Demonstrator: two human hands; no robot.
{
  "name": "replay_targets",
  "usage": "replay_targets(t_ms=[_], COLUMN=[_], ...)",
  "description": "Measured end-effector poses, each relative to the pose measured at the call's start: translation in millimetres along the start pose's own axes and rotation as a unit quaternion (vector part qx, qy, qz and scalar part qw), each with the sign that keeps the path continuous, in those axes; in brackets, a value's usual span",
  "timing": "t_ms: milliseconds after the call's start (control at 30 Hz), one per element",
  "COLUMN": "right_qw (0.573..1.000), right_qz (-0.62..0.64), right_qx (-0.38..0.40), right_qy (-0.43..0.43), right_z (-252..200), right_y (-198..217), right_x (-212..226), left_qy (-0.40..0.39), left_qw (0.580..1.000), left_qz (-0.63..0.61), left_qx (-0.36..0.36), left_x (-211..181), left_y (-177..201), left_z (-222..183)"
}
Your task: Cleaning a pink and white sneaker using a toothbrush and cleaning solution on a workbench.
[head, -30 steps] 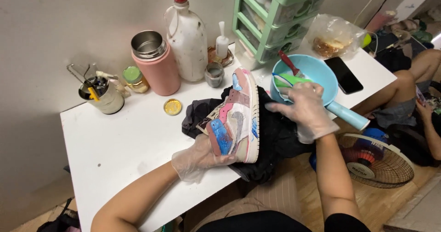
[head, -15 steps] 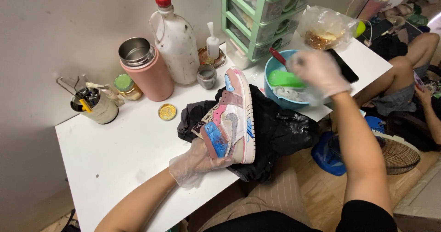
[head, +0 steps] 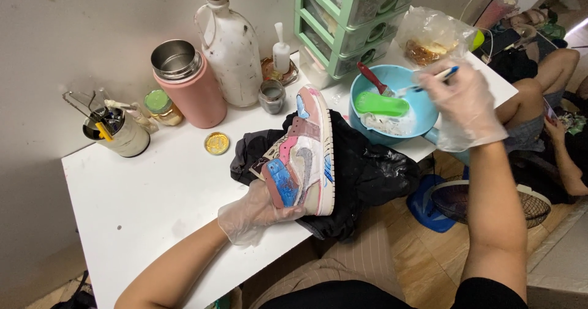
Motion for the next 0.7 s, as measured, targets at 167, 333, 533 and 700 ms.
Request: replay_targets(t_ms=[167,333,533,700], right_qw=[0.966,0.966,0.990,0.990], right_qz=[-0.025,-0.101,-0.044,0.137], right_qx=[-0.119,-0.143,-0.082,0.009], right_qy=[0.227,0.192,0.107,-0.022], right_z=[4.9,33.6,78.2,63.2], right_y=[-62.8,-97.0,-131.8,-101.7], right_x=[10.8,15.5,3.3,-1.2], left_qy=[-0.292,-0.477,-0.459,-0.449], left_qw=[0.856,0.403,0.431,0.462], left_qz=[0.427,0.775,0.772,0.760], left_qx=[0.007,0.103,0.093,0.081], left_x=[-33.6,-38.8,-54.9,-61.3], left_y=[-17.2,-20.9,-15.9,-3.3], left_z=[-2.0,-7.9,-3.4,3.9])
Point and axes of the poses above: each hand's wrist, its own z-axis towards the middle knuckle, its own y-axis out of the back of the hand, x = y × z, the point moved 8 cm from there along z, towards the middle knuckle, and after that the axes turned 12 degrees about -y, right-handed, at the moved point
